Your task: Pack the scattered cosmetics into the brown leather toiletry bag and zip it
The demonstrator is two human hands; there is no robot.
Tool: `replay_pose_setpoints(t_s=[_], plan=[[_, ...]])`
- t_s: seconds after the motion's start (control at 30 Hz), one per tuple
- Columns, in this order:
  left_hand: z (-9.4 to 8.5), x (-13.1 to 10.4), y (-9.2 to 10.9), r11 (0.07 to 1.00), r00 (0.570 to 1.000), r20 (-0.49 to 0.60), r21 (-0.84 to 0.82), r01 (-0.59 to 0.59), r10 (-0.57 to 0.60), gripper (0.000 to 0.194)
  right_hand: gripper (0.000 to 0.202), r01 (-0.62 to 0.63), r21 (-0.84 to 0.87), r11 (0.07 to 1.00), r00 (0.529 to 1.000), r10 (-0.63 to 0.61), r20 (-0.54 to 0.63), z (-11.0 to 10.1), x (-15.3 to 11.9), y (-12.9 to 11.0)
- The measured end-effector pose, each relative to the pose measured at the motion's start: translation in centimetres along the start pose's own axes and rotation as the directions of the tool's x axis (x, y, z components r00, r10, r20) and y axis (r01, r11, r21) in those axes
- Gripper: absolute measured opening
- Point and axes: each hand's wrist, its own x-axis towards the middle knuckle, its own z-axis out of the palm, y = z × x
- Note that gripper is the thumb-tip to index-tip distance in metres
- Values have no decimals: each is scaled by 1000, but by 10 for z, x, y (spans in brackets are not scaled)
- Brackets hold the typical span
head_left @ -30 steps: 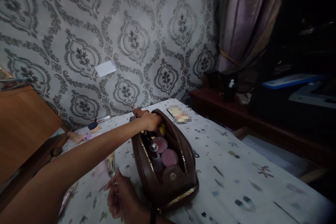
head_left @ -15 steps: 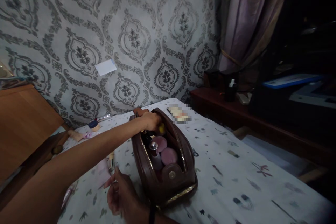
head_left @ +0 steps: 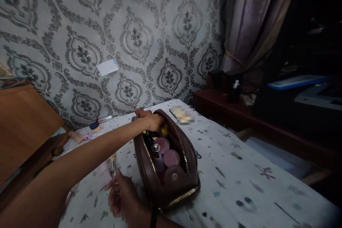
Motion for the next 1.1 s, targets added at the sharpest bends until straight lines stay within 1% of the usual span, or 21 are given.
replay_pose_setpoints(t_s=[0.07,0.17,0.23,0.3,0.33,0.37,0.4,0.43,0.47,0.5,0.53,0.6,0.63,0.7,0.73,0.77,0.83,0.9,0.93,1.0,1.1], plan=[[-3,-1,0,1000,999,32,4,10,-10,40,71,-16,9,1000,1000,16,-4,1,-1,-1],[-17,-4,-1,999,997,75,10,31,-32,42,66,-57,11,998,998,57,-17,2,-2,-4],[-29,-11,-5,1000,995,91,-3,29,-29,37,63,-75,7,997,997,75,-35,3,-2,-6],[-41,-25,-9,999,996,86,-34,7,-5,33,61,-92,11,996,994,92,-57,3,-2,-6],[-45,-34,-11,998,999,53,-63,-1,4,32,60,-92,23,995,994,93,-61,2,-2,-5],[-48,-45,-12,995,1000,-10,-100,2,-3,30,58,-89,34,995,994,91,-59,1,-2,-4],[-50,-58,-13,989,995,-100,-145,13,-28,29,56,-69,43,997,996,71,-52,0,-2,-1],[-49,-72,-14,980,976,-207,-195,28,-70,28,54,-34,49,998,998,36,-42,-2,-2,1],[-46,-86,-14,967,940,-318,-253,43,-125,27,53,16,50,999,999,-14,-29,-3,-2,5],[-40,-101,-14,949,894,-409,-311,52,-183,25,55,72,45,996,997,-71,-14,-5,-1,8],[-32,-116,-14,929,848,-474,-365,56,-238,23,58,125,32,992,992,-125,-1,-6,-1,10],[-7,-145,-14,879,776,-528,-471,71,-346,20,63,202,-12,979,979,-202,13,-8,0,14],[9,-158,-15,853,746,-530,-513,98,-404,22,64,215,-44,976,976,-215,18,-8,0,14],[46,-182,-15,801,705,-490,-569,186,-512,26,61,213,-103,972,977,-212,20,-8,0,13],[65,-193,-14,780,693,-457,-573,250,-557,27,60,202,-119,972,979,-201,20,-8,0,12],[84,-204,-12,761,698,-403,-566,317,-591,28,58,192,-123,974,981,-190,29,-8,0,11],[120,-224,-6,697,692,-270,-550,460,-670,28,56,169,-125,978,985,-164,49,-7,-1,9],[149,-242,2,636,660,-182,-536,555,-729,26,54,161,-118,980,986,-156,51,-7,-2,7],[161,-249,5,615,646,-159,-535,579,-747,24,53,154,-117,981,988,-149,50,-6,-3,7],[179,-261,10,594,624,-156,-543,593,-765,22,53,139,-113,984,990,-136,31,-4,-4,5],[196,-271,11,591,606,-182,-549,591,-775,20,54,120,-115,986,993,-120,10,-2,-7,4]])
